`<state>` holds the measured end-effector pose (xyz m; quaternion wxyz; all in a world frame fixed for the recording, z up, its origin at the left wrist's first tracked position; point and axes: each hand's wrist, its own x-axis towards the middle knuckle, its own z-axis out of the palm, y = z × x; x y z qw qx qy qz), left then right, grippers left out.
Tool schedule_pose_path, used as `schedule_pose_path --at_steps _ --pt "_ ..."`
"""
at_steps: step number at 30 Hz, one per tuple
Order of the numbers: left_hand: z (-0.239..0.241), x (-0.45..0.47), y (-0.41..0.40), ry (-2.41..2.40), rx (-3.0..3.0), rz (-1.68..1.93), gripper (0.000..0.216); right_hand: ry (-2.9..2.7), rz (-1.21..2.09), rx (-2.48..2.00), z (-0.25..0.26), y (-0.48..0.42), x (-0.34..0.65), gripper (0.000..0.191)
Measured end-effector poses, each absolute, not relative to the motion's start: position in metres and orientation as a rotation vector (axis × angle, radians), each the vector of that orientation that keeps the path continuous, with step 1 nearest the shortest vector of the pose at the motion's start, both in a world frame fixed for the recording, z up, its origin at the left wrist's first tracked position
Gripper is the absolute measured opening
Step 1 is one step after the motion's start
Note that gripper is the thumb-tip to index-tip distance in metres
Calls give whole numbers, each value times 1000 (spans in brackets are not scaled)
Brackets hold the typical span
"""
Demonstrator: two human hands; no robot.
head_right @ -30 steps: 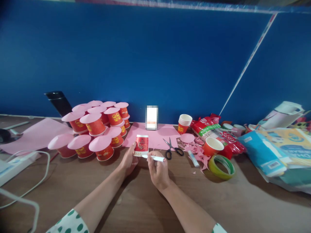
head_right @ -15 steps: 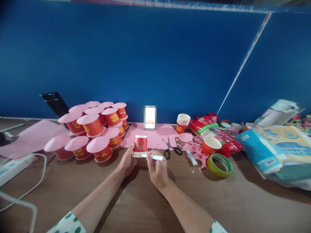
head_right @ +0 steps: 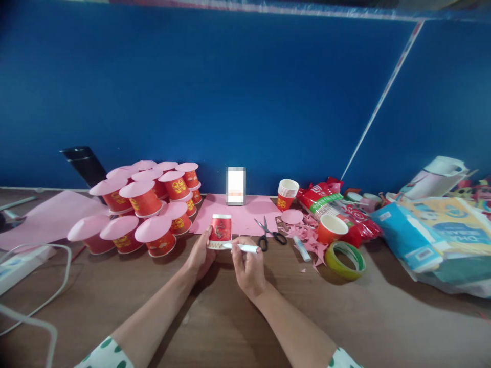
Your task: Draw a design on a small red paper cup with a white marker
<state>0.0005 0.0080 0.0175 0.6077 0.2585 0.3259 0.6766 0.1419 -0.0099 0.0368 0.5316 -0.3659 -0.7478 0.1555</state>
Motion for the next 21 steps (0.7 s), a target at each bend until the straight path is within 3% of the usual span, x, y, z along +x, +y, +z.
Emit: schedule_pose_path --at_steps 21 --pt "25 3 4 718 577 1546 38 -1763 358 -894 34 -6 144 25"
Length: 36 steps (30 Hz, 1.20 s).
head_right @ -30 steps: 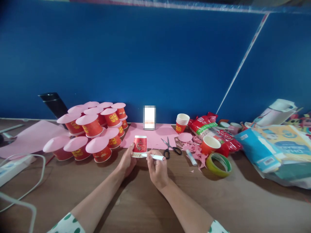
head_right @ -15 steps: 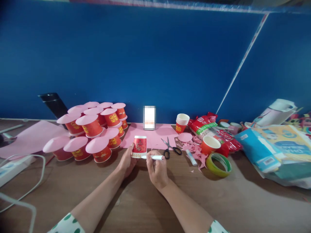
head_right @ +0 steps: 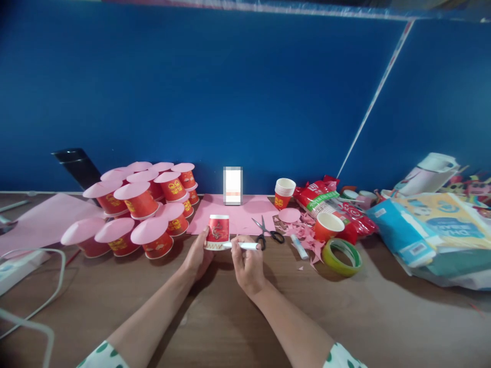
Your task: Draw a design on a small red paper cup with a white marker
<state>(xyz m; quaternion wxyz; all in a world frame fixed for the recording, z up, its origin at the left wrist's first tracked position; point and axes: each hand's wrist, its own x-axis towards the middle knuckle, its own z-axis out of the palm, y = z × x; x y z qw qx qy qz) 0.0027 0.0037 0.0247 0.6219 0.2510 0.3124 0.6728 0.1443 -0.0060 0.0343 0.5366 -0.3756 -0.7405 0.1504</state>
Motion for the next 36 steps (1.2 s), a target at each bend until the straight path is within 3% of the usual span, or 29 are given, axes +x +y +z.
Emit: schedule_pose_path --at_steps 36 --pt "21 2 5 705 540 1546 41 -1744 320 -923 37 -5 145 28"
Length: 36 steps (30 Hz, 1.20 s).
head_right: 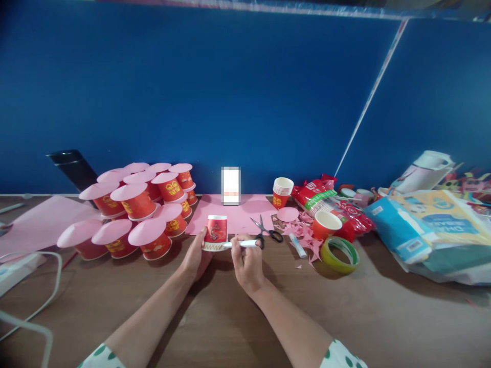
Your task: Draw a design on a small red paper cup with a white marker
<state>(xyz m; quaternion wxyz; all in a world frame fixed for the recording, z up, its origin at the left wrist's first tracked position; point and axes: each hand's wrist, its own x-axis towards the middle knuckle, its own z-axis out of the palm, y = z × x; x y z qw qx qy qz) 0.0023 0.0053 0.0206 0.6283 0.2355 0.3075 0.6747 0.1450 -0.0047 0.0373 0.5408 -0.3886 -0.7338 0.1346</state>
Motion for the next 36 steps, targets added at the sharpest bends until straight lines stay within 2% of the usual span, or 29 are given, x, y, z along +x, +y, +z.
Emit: schedule_pose_path --at_steps 15,21,36 --pt "22 2 6 719 513 1564 41 -1777 320 -908 34 -3 144 28" --pt "23 0 3 767 616 1533 34 -1778 331 -905 36 -4 144 28" --pt "23 1 1 767 673 1538 40 -1807 304 -872 37 -5 144 26"
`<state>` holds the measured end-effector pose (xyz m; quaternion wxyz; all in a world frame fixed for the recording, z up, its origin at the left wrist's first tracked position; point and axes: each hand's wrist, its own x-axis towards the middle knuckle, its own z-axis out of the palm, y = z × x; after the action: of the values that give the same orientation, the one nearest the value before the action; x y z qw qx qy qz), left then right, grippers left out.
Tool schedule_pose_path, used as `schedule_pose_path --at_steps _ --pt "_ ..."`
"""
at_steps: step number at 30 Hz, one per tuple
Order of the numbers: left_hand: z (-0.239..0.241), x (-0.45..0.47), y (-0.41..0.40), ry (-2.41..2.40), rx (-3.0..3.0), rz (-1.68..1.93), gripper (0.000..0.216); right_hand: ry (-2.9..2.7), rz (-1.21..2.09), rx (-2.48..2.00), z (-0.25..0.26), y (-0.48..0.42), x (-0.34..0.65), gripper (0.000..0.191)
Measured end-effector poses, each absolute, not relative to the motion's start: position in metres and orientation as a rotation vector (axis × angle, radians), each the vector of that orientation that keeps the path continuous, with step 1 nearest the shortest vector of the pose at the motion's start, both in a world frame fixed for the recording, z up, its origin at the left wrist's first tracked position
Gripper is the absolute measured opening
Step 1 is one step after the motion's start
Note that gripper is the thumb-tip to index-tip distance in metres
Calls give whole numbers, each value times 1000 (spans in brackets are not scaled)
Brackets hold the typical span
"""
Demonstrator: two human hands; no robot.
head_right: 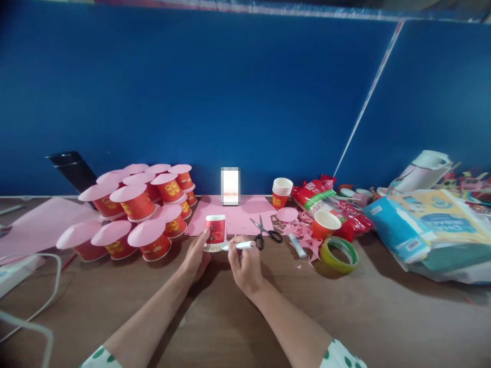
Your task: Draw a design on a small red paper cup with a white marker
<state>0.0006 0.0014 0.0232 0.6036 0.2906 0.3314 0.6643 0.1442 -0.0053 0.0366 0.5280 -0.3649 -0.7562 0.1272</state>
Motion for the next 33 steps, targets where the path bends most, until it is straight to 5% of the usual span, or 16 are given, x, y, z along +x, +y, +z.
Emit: schedule_pose_path --at_steps 33 --pt "23 3 0 766 726 1521 36 -1770 292 -848 36 -4 145 24"
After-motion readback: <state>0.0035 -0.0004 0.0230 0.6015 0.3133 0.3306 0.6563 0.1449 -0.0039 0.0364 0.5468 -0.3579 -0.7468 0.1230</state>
